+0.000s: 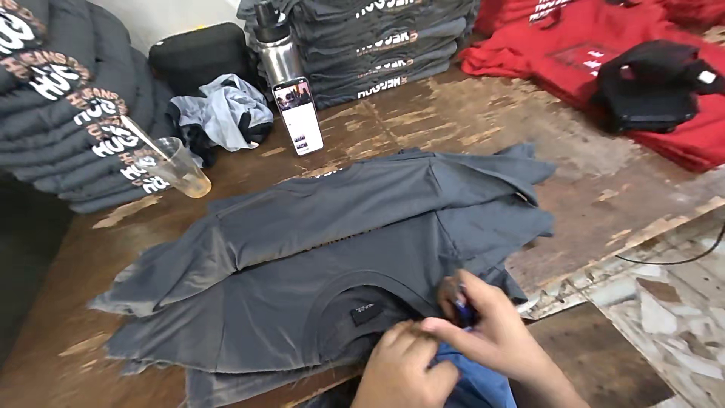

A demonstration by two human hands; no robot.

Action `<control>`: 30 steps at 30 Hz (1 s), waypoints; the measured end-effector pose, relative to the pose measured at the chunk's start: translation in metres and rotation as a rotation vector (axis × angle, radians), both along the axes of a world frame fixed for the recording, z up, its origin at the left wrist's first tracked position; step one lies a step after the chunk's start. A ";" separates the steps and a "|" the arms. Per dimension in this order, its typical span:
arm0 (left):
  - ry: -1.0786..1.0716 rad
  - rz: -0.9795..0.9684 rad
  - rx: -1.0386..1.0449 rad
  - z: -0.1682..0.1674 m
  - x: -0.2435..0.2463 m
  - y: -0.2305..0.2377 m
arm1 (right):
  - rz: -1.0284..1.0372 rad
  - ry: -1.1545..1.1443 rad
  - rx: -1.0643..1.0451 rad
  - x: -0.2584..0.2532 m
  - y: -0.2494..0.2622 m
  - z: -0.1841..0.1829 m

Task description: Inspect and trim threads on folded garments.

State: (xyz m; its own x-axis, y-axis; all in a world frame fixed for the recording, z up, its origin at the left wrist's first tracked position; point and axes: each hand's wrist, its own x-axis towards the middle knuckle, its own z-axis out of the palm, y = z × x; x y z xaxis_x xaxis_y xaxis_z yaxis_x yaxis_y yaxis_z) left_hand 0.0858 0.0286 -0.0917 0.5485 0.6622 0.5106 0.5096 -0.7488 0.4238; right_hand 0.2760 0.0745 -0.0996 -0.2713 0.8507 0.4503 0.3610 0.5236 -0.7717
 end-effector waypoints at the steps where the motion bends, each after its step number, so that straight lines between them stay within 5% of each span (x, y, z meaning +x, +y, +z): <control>1: 0.064 0.016 0.046 -0.004 0.004 -0.002 | 0.038 -0.060 -0.091 -0.002 0.005 -0.001; 7: -0.145 0.026 0.056 -0.029 -0.003 0.010 | 0.083 -0.060 -0.083 -0.004 0.013 -0.010; 15: -0.809 0.136 -0.357 -0.031 -0.003 0.018 | 0.035 0.792 -0.162 -0.023 0.006 -0.024; 18: -0.902 0.175 -0.477 -0.026 0.002 0.016 | 0.100 1.077 -0.329 -0.034 0.003 -0.025; 21: -0.883 0.170 -0.415 -0.029 0.007 0.017 | 0.126 1.127 -0.389 -0.032 0.002 -0.025; 24: -0.914 0.126 -0.403 -0.029 0.006 0.018 | 0.095 0.906 -0.298 -0.021 0.007 -0.026; 27: -0.961 0.083 -0.525 -0.024 0.005 0.013 | -0.017 0.223 -0.056 0.010 0.008 -0.018; 30: -1.017 0.073 -0.643 -0.018 0.005 0.005 | -0.019 -0.284 -0.026 0.034 -0.003 0.008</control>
State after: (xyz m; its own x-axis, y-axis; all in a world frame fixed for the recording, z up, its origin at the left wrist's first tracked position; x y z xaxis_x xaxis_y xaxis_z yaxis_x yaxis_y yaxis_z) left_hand 0.0909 0.0336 -0.1098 0.0376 0.9668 0.2528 -0.2417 -0.2367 0.9410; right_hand 0.3098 0.0712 -0.0914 -0.3672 0.8673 0.3362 0.5742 0.4957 -0.6516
